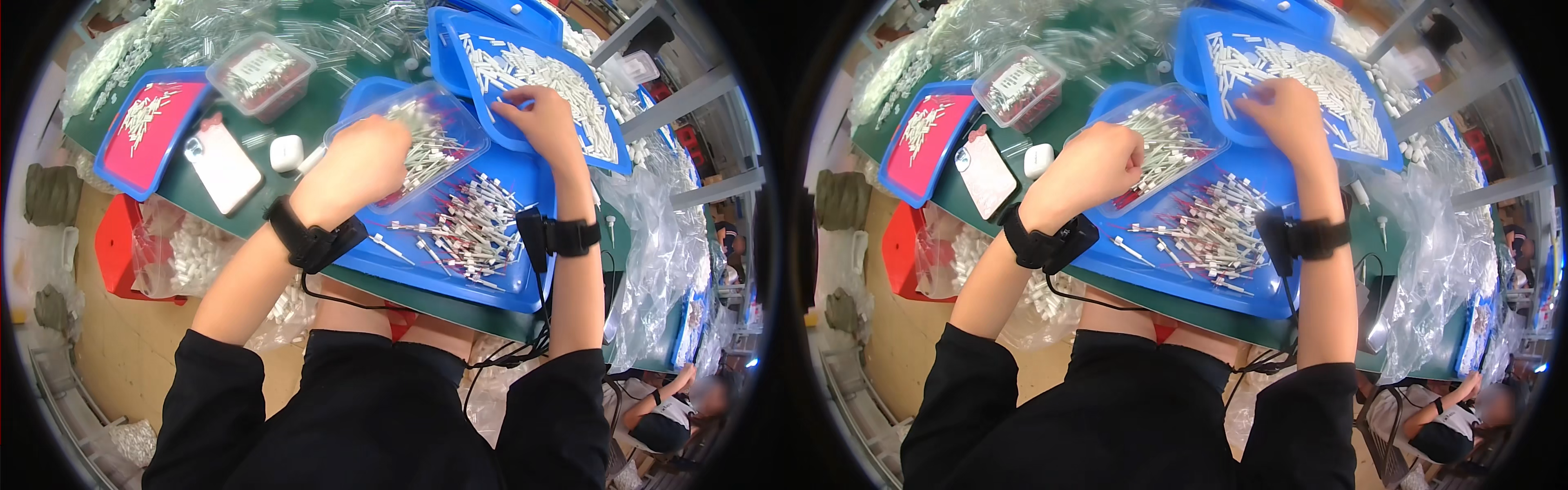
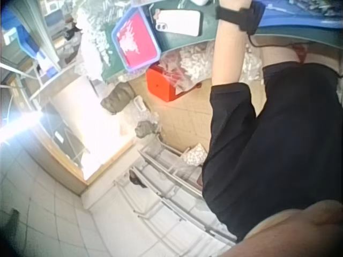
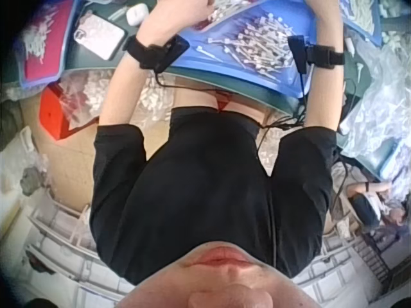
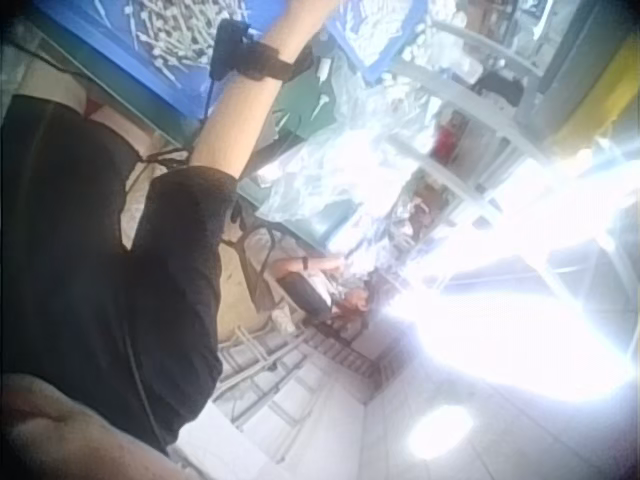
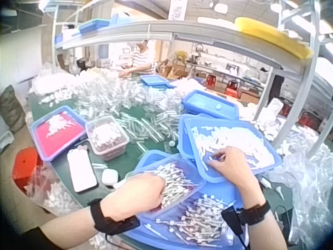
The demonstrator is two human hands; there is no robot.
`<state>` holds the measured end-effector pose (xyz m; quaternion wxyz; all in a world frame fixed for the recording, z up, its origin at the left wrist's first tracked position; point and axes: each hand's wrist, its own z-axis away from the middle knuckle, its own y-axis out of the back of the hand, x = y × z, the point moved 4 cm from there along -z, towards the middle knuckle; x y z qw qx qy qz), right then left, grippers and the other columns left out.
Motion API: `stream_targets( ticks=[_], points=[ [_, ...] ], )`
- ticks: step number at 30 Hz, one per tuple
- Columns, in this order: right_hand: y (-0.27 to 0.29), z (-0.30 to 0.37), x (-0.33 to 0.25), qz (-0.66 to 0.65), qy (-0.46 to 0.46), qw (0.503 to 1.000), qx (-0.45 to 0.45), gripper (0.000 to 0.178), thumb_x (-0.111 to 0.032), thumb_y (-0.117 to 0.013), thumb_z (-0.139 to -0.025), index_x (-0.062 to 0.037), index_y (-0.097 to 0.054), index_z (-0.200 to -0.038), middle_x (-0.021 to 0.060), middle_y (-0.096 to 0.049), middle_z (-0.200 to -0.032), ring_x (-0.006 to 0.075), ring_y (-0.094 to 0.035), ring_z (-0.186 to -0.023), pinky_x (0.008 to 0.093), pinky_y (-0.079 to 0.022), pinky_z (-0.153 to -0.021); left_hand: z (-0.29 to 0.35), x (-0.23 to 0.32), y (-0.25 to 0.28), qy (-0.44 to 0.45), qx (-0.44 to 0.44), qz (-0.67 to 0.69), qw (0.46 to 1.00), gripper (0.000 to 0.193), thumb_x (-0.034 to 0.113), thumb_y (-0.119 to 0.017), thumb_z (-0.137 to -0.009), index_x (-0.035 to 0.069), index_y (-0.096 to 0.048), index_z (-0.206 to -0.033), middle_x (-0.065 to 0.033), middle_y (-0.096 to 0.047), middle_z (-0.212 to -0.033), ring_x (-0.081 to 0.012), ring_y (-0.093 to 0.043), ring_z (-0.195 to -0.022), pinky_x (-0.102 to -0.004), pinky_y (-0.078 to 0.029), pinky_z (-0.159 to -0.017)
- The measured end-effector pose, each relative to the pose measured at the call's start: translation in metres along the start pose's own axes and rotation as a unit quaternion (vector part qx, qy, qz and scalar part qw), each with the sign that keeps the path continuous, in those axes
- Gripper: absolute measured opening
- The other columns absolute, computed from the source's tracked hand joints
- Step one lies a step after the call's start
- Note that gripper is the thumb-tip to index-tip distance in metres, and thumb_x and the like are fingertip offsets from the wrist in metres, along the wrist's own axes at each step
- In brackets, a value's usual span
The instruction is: The person repeatedly picks up small white cylindrical components from a blue tray and inserts them into red and white wire connectors held in the other hand. The assembled units are placed into a clear plastic container on the table. The process is repetitive and involves fine motor manipulation of small parts.
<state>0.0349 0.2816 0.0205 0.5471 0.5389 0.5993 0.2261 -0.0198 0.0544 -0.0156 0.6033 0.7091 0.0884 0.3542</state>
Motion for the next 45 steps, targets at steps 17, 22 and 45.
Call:
stream_targets(
  ticks=[17,22,45],
  points=[
    [0.039,0.042,-0.058,-0.155,-0.003,0.976,0.152,0.015,-0.011,-0.061,-0.091,-0.0030,-0.063,-0.103,0.0041,-0.071,-0.086,0.0075,-0.059,-0.065,0.0210,-0.047,-0.061,-0.004,-0.004,0.001,-0.009,0.036,0.026,0.999,0.008,0.005,-0.063,-0.073,-0.001,-0.066,-0.077,-0.0164,-0.067,-0.076,-0.0320,-0.067,-0.077,-0.0387,-0.051,-0.068],
    [0.039,0.082,-0.060,-0.228,-0.015,0.965,0.128,0.017,-0.006,-0.060,-0.092,0.0017,-0.063,-0.107,0.0067,-0.069,-0.086,0.0071,-0.058,-0.067,0.0206,-0.046,-0.061,0.011,-0.005,0.028,-0.024,0.174,0.062,0.982,0.010,0.005,-0.063,-0.075,-0.002,-0.065,-0.082,-0.0143,-0.066,-0.077,-0.0271,-0.067,-0.074,-0.0341,-0.051,-0.065],
    [0.034,0.136,-0.111,-0.443,-0.006,0.896,0.010,0.015,0.001,-0.069,-0.083,0.0017,-0.067,-0.098,0.0078,-0.071,-0.086,0.0142,-0.070,-0.078,0.0233,-0.053,-0.068,0.088,0.062,0.058,-0.262,0.337,0.238,0.872,0.018,-0.012,-0.066,-0.078,-0.003,-0.067,-0.093,-0.0126,-0.071,-0.083,-0.0210,-0.067,-0.071,-0.0269,-0.052,-0.061]
  ],
)
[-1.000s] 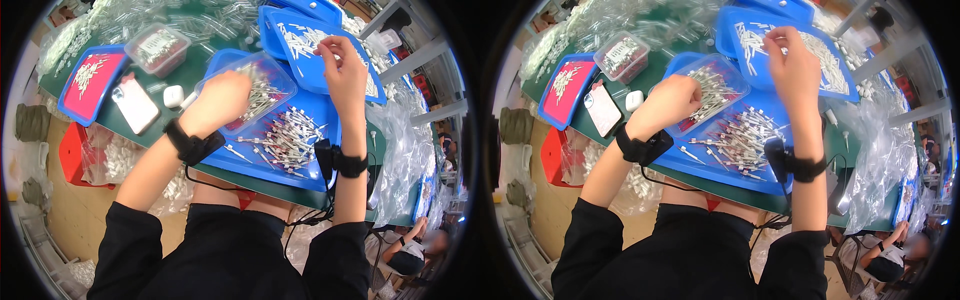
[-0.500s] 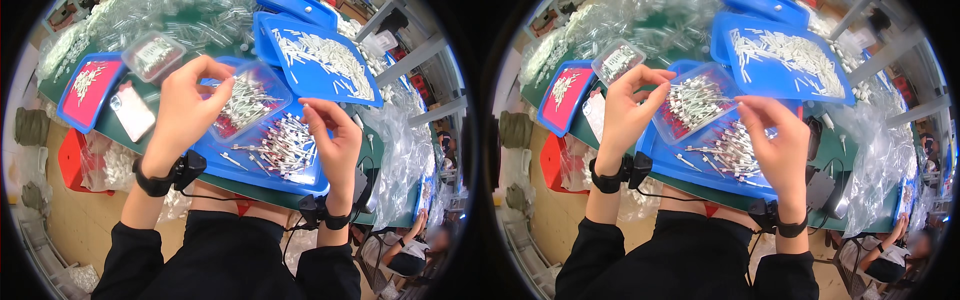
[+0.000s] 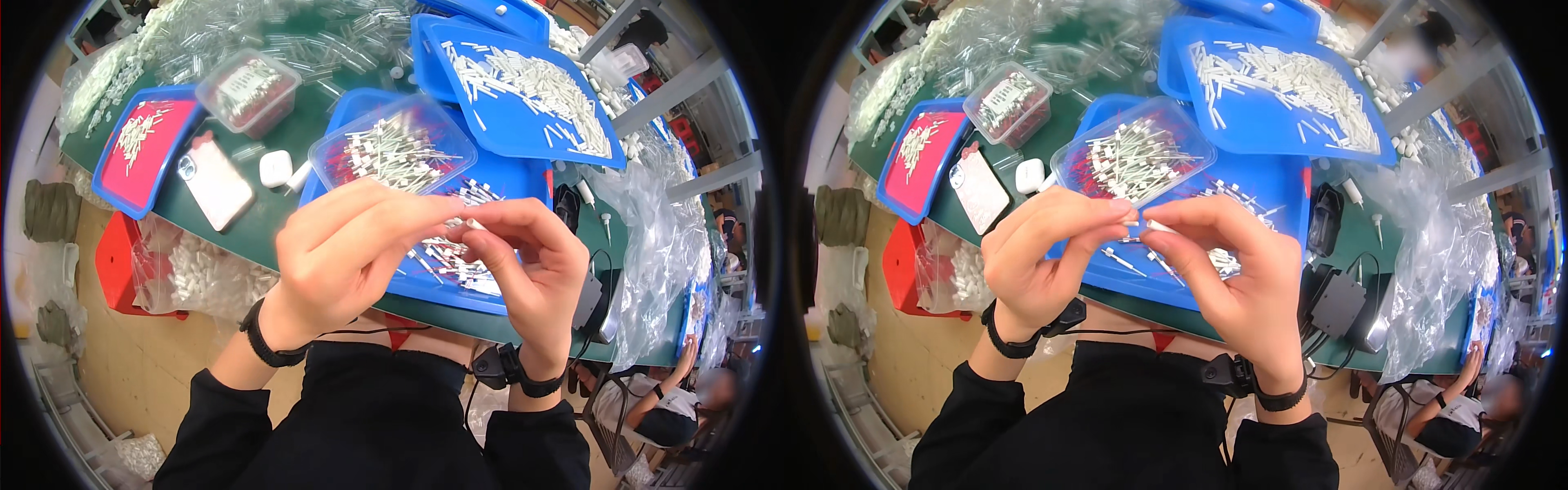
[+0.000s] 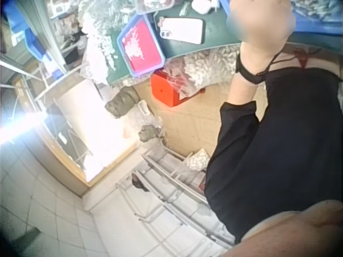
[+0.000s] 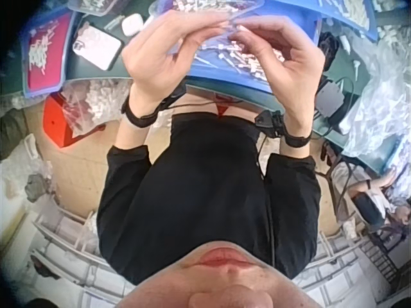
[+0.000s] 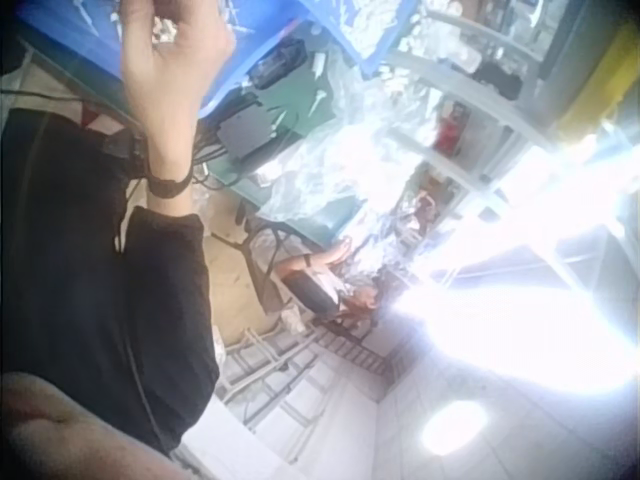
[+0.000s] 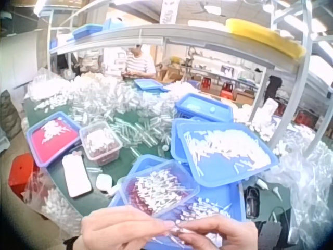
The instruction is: The person repeatedly picks up small white cylindrical components from a blue tray and inserts them into red and white wire connectors held in the other hand. The assembled units are placed into a clear plastic container on the table. The process is repetitive and involves fine motor manipulation of small parts.
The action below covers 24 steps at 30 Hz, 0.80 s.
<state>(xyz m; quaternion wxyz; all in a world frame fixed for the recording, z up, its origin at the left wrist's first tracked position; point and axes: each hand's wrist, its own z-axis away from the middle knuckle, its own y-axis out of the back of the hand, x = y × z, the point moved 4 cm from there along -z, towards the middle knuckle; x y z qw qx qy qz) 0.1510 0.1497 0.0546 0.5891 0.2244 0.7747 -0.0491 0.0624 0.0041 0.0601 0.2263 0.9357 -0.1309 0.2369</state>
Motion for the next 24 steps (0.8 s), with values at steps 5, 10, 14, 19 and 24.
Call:
stream_targets(
  ticks=[5,10,14,19,24],
  points=[
    [0.004,0.004,-0.010,0.083,0.028,0.996,0.004,0.012,0.001,-0.073,-0.079,0.0015,-0.070,-0.090,0.0079,-0.071,-0.081,0.0130,-0.069,-0.072,0.0230,-0.053,-0.065,0.002,0.003,-0.001,-0.036,0.001,-0.027,0.999,0.019,-0.013,-0.067,-0.074,-0.001,-0.066,-0.089,-0.0123,-0.071,-0.080,-0.0223,-0.067,-0.069,-0.0281,-0.052,-0.060],
    [0.005,0.006,-0.009,0.103,0.003,0.995,0.002,0.012,-0.001,-0.074,-0.078,0.0000,-0.071,-0.089,0.0071,-0.071,-0.078,0.0111,-0.067,-0.066,0.0221,-0.052,-0.058,0.004,0.007,-0.003,-0.077,-0.008,-0.059,0.995,0.023,-0.014,-0.067,-0.070,0.000,-0.067,-0.090,-0.0126,-0.071,-0.081,-0.0241,-0.067,-0.069,-0.0291,-0.053,-0.060],
    [0.003,0.005,-0.009,0.140,0.052,0.989,-0.011,0.011,0.000,-0.073,-0.079,-0.0003,-0.070,-0.089,0.0057,-0.069,-0.078,0.0099,-0.065,-0.064,0.0219,-0.051,-0.055,0.006,0.007,-0.005,-0.095,-0.035,-0.075,0.992,0.028,-0.011,-0.070,-0.069,-0.001,-0.067,-0.094,-0.0122,-0.071,-0.085,-0.0250,-0.067,-0.072,-0.0306,-0.054,-0.062],
    [0.006,0.007,0.002,0.132,0.025,0.991,0.014,0.007,0.000,-0.068,-0.083,0.0006,-0.067,-0.089,0.0042,-0.067,-0.077,0.0082,-0.063,-0.065,0.0215,-0.050,-0.054,-0.003,-0.001,-0.007,0.023,-0.027,-0.029,0.999,0.032,-0.004,-0.077,-0.065,0.000,-0.068,-0.095,-0.0102,-0.069,-0.092,-0.0241,-0.067,-0.081,-0.0295,-0.053,-0.067],
    [0.014,0.012,0.013,0.025,-0.063,0.997,0.048,0.005,0.000,-0.065,-0.085,0.0012,-0.067,-0.089,0.0035,-0.066,-0.076,0.0062,-0.061,-0.065,0.0214,-0.050,-0.054,0.009,-0.013,0.002,0.057,-0.084,-0.032,0.994,0.024,-0.007,-0.074,-0.069,0.001,-0.070,-0.091,-0.0104,-0.069,-0.086,-0.0212,-0.068,-0.076,-0.0287,-0.053,-0.065]
  ],
)
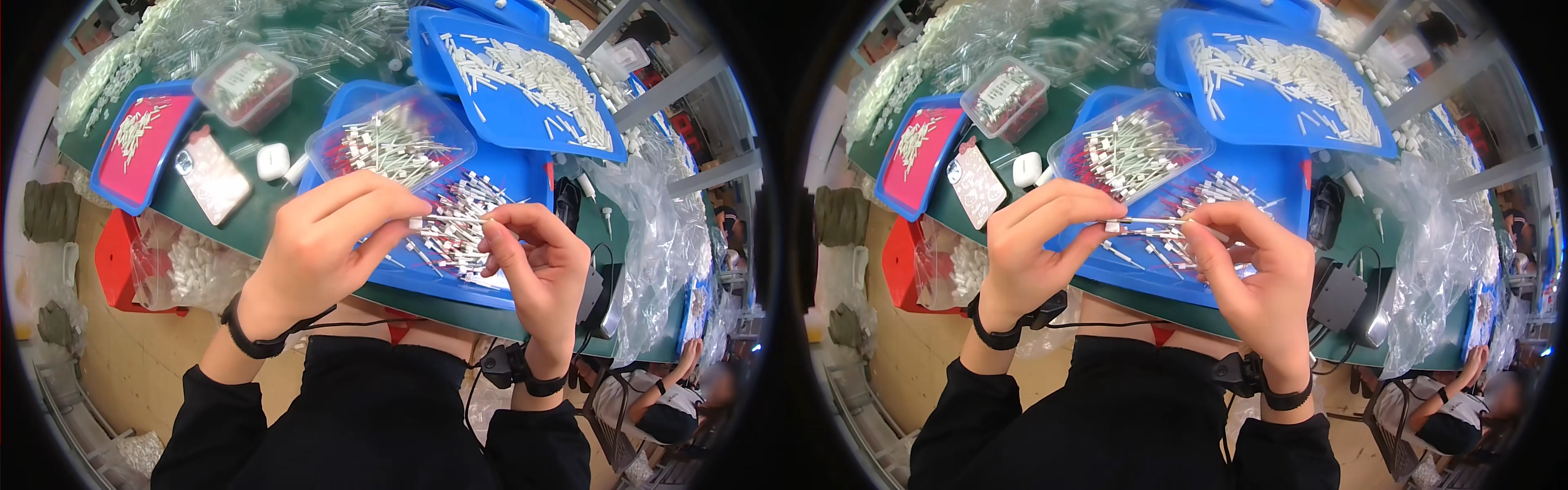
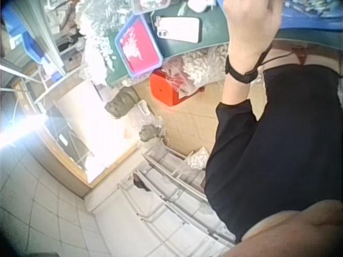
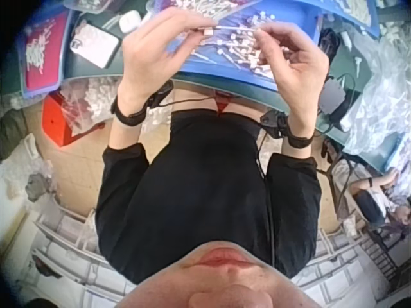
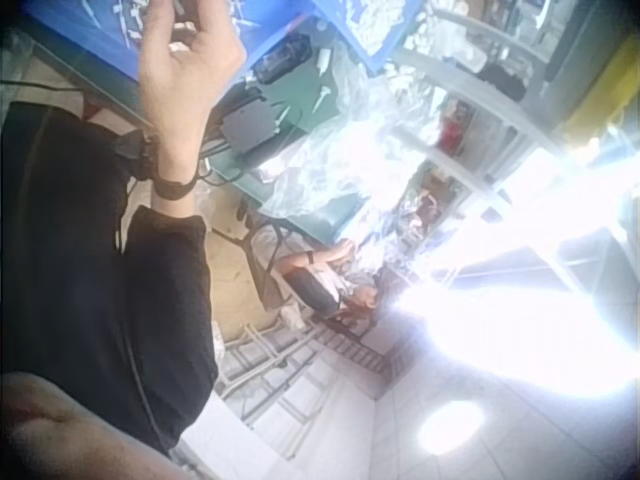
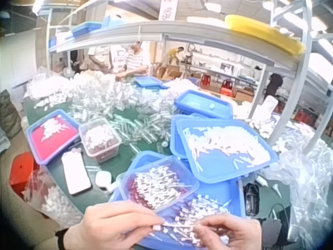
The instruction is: The person repeatedly picks up small white cylindrical components from a blue tray and inserts them into red and white wire connectors held in the other hand. The assembled units are placed into a clear plastic container on the table. The process is repetitive and involves fine motor manipulation of small parts.
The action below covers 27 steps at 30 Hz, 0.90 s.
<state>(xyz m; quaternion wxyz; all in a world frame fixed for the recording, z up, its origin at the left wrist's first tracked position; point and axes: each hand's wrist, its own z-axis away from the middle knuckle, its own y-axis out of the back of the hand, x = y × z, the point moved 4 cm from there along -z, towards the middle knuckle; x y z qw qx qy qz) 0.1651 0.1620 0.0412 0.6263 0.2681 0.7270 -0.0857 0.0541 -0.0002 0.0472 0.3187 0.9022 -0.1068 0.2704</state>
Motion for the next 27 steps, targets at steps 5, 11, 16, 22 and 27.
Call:
stream_targets(
  ticks=[5,11,16,22,27],
  points=[
    [-0.002,0.003,-0.014,0.202,0.195,0.960,-0.014,0.015,0.003,-0.072,-0.074,-0.0037,-0.070,-0.088,0.0082,-0.069,-0.078,0.0200,-0.064,-0.066,0.0269,-0.049,-0.061,0.006,0.000,-0.002,0.014,0.010,0.027,0.999,0.019,-0.009,-0.071,-0.071,0.000,-0.072,-0.088,-0.0090,-0.069,-0.078,-0.0194,-0.068,-0.070,-0.0264,-0.053,-0.061],
    [-0.010,0.003,-0.024,0.236,0.287,0.928,-0.011,0.017,0.003,-0.074,-0.071,-0.0041,-0.070,-0.086,0.0060,-0.068,-0.075,0.0199,-0.064,-0.066,0.0286,-0.049,-0.059,0.007,0.007,-0.001,0.040,0.000,0.045,0.998,0.018,-0.010,-0.068,-0.073,-0.001,-0.072,-0.088,-0.0091,-0.070,-0.076,-0.0189,-0.069,-0.068,-0.0253,-0.053,-0.060],
    [-0.016,0.005,-0.024,0.252,0.324,0.912,-0.024,0.019,0.003,-0.075,-0.069,-0.0019,-0.070,-0.086,0.0062,-0.067,-0.074,0.0201,-0.064,-0.066,0.0290,-0.050,-0.057,0.007,0.008,-0.003,0.061,-0.019,0.056,0.996,0.018,-0.011,-0.065,-0.075,-0.001,-0.072,-0.088,-0.0098,-0.070,-0.076,-0.0181,-0.070,-0.067,-0.0244,-0.053,-0.059],
    [-0.022,0.001,-0.026,0.256,0.327,0.910,-0.020,0.022,0.001,-0.077,-0.067,-0.0008,-0.070,-0.088,0.0068,-0.065,-0.070,0.0208,-0.063,-0.063,0.0303,-0.050,-0.058,0.010,0.004,-0.006,0.085,-0.037,0.074,0.993,0.017,-0.011,-0.063,-0.077,-0.002,-0.071,-0.088,-0.0112,-0.070,-0.075,-0.0189,-0.071,-0.068,-0.0243,-0.055,-0.059],
    [-0.016,-0.002,-0.019,0.243,0.323,0.914,-0.046,0.021,0.000,-0.077,-0.068,-0.0009,-0.069,-0.087,0.0077,-0.064,-0.070,0.0223,-0.062,-0.062,0.0317,-0.051,-0.059,0.009,0.003,-0.004,0.091,-0.041,0.079,0.992,0.016,-0.012,-0.063,-0.077,-0.002,-0.071,-0.088,-0.0119,-0.070,-0.076,-0.0191,-0.071,-0.068,-0.0244,-0.055,-0.059]
  ],
)
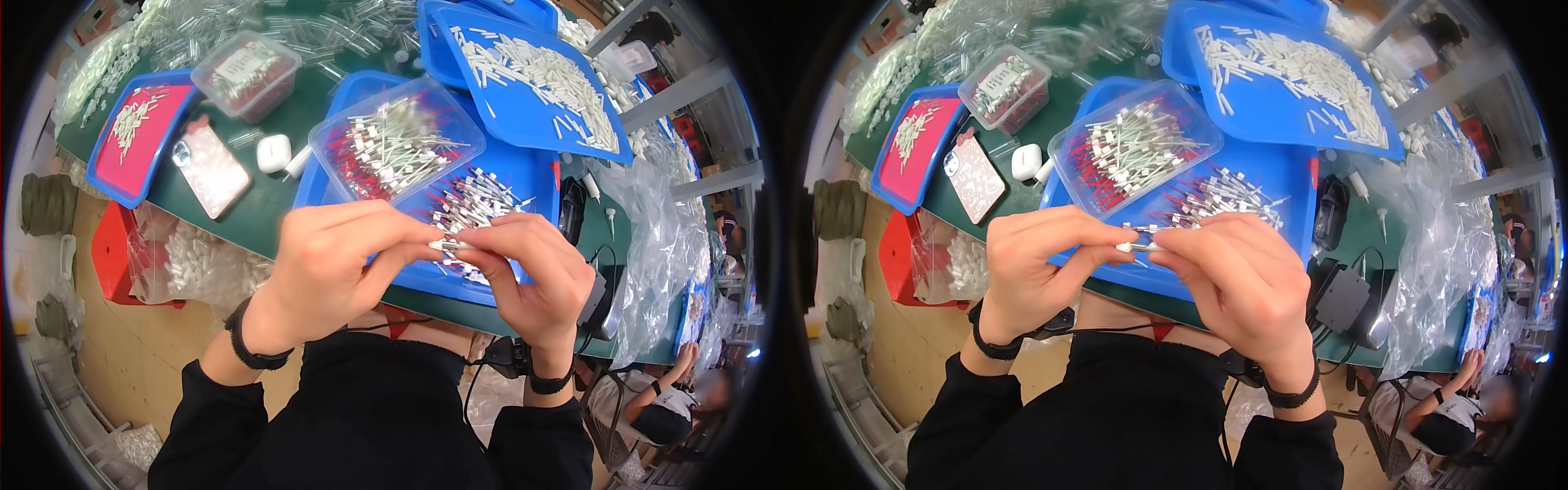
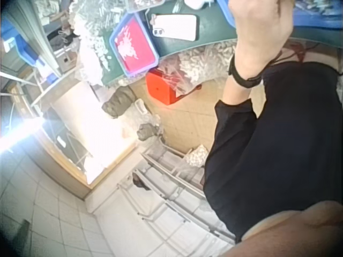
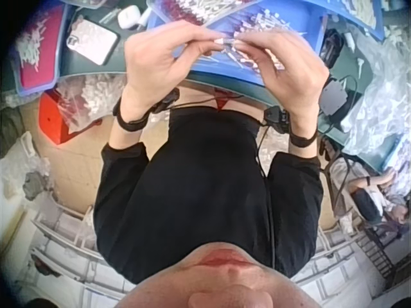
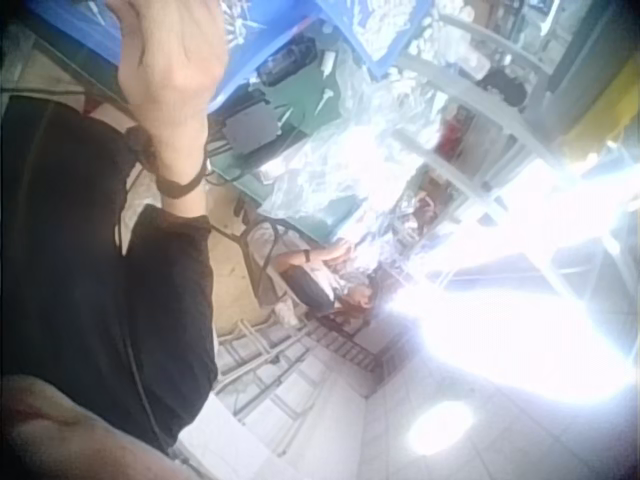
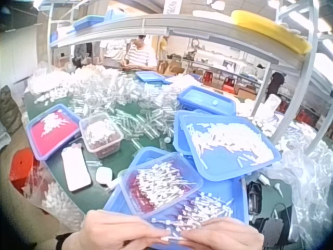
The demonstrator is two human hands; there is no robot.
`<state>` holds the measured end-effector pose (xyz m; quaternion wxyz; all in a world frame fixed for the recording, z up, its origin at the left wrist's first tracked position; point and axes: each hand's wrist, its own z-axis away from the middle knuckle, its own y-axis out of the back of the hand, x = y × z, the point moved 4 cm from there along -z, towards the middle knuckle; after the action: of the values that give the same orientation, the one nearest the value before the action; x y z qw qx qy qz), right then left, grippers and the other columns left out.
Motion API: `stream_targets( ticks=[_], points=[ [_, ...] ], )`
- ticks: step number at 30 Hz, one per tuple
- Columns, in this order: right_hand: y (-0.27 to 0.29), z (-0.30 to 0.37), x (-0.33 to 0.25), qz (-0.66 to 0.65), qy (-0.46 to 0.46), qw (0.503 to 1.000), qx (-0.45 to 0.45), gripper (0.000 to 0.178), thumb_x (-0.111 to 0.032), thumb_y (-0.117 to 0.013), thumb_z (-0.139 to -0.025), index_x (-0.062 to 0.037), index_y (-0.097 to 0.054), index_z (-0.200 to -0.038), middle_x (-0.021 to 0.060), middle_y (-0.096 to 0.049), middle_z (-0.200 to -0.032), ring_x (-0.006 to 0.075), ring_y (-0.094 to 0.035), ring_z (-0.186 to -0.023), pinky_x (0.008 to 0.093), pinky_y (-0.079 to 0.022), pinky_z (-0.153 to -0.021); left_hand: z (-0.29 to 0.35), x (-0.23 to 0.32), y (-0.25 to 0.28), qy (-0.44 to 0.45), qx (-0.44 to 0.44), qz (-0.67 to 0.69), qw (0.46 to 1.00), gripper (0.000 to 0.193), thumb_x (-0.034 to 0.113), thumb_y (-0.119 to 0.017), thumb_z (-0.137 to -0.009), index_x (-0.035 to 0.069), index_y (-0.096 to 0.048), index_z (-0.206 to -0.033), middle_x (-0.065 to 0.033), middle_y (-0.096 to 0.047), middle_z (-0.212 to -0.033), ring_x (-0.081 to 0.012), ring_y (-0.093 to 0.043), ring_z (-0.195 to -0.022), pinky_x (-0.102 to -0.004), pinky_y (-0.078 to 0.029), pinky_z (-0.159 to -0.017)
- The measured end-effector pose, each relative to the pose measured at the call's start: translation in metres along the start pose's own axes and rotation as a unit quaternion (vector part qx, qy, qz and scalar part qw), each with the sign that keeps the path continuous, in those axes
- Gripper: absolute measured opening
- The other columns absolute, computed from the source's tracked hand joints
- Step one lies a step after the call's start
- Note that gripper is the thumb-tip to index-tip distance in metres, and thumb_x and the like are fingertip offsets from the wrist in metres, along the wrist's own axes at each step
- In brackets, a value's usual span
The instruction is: The person repeatedly picks up small white cylindrical components from a blue tray and inserts them into red and white wire connectors held in the other hand. The assembled units are placed into a clear plastic container on the table. The process is repetitive and involves fine motor manipulation of small parts.
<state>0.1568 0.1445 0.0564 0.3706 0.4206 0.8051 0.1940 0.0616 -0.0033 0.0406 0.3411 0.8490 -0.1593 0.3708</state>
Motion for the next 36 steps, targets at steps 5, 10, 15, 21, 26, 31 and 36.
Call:
stream_targets(
  ticks=[5,10,15,21,26,31,36],
  points=[
    [-0.005,0.001,0.000,-0.005,0.015,1.000,-0.015,0.019,0.000,-0.077,-0.069,-0.0003,-0.068,-0.085,0.0080,-0.064,-0.071,0.0221,-0.062,-0.063,0.0324,-0.051,-0.060,0.001,-0.003,-0.002,0.005,0.012,0.005,1.000,0.016,-0.012,-0.063,-0.077,-0.002,-0.071,-0.087,-0.0115,-0.070,-0.075,-0.0183,-0.071,-0.066,-0.0244,-0.054,-0.057],
    [-0.011,-0.001,-0.002,0.010,0.063,0.998,-0.030,0.032,-0.003,-0.078,-0.068,0.0026,-0.066,-0.097,0.0075,-0.064,-0.077,0.0219,-0.061,-0.066,0.0330,-0.050,-0.063,0.002,-0.005,-0.004,0.014,0.006,0.009,1.000,0.016,-0.012,-0.062,-0.077,-0.002,-0.071,-0.086,-0.0105,-0.070,-0.073,-0.0182,-0.071,-0.066,-0.0239,-0.054,-0.057],
    [-0.011,-0.004,-0.005,0.013,0.044,0.996,-0.071,0.039,-0.008,-0.078,-0.068,0.0021,-0.065,-0.103,0.0071,-0.064,-0.079,0.0217,-0.061,-0.069,0.0336,-0.049,-0.066,0.002,-0.008,-0.005,0.024,0.010,0.038,0.999,0.016,-0.011,-0.062,-0.077,-0.002,-0.071,-0.086,-0.0103,-0.070,-0.072,-0.0180,-0.071,-0.065,-0.0238,-0.054,-0.057],
    [-0.012,0.008,0.005,0.067,0.050,0.993,-0.087,0.019,-0.005,-0.074,-0.073,-0.0017,-0.066,-0.090,0.0062,-0.064,-0.078,0.0237,-0.061,-0.069,0.0334,-0.048,-0.064,0.001,-0.012,-0.013,0.019,-0.017,0.020,0.999,0.014,-0.004,-0.069,-0.076,0.000,-0.072,-0.089,-0.0093,-0.070,-0.074,-0.0181,-0.069,-0.065,-0.0246,-0.053,-0.059],
    [0.001,-0.001,0.024,0.075,-0.039,0.992,-0.098,0.014,-0.004,-0.073,-0.074,-0.0056,-0.066,-0.086,0.0065,-0.066,-0.077,0.0260,-0.063,-0.070,0.0350,-0.048,-0.065,-0.020,-0.020,-0.003,-0.033,-0.021,-0.029,0.999,0.032,0.008,-0.078,-0.071,0.002,-0.069,-0.102,-0.0119,-0.070,-0.097,-0.0212,-0.068,-0.086,-0.0304,-0.052,-0.073],
    [0.038,-0.032,0.073,0.045,-0.181,0.973,-0.139,0.018,-0.015,-0.072,-0.079,-0.0001,-0.068,-0.090,0.0077,-0.069,-0.083,0.0155,-0.065,-0.080,0.0283,-0.050,-0.074,-0.052,-0.067,0.006,0.104,-0.092,-0.139,0.980,0.027,0.013,-0.074,-0.074,0.003,-0.069,-0.099,-0.0142,-0.067,-0.089,-0.0275,-0.065,-0.081,-0.0350,-0.050,-0.072],
    [0.022,-0.068,0.148,0.129,-0.229,0.964,-0.048,0.028,-0.026,-0.071,-0.082,-0.0007,-0.070,-0.094,0.0090,-0.070,-0.083,0.0146,-0.064,-0.073,0.0278,-0.050,-0.071,-0.055,-0.093,-0.023,0.065,-0.173,-0.221,0.958,0.017,0.013,-0.071,-0.073,0.001,-0.068,-0.085,-0.0137,-0.066,-0.077,-0.0319,-0.064,-0.076,-0.0387,-0.050,-0.069]
  ],
)
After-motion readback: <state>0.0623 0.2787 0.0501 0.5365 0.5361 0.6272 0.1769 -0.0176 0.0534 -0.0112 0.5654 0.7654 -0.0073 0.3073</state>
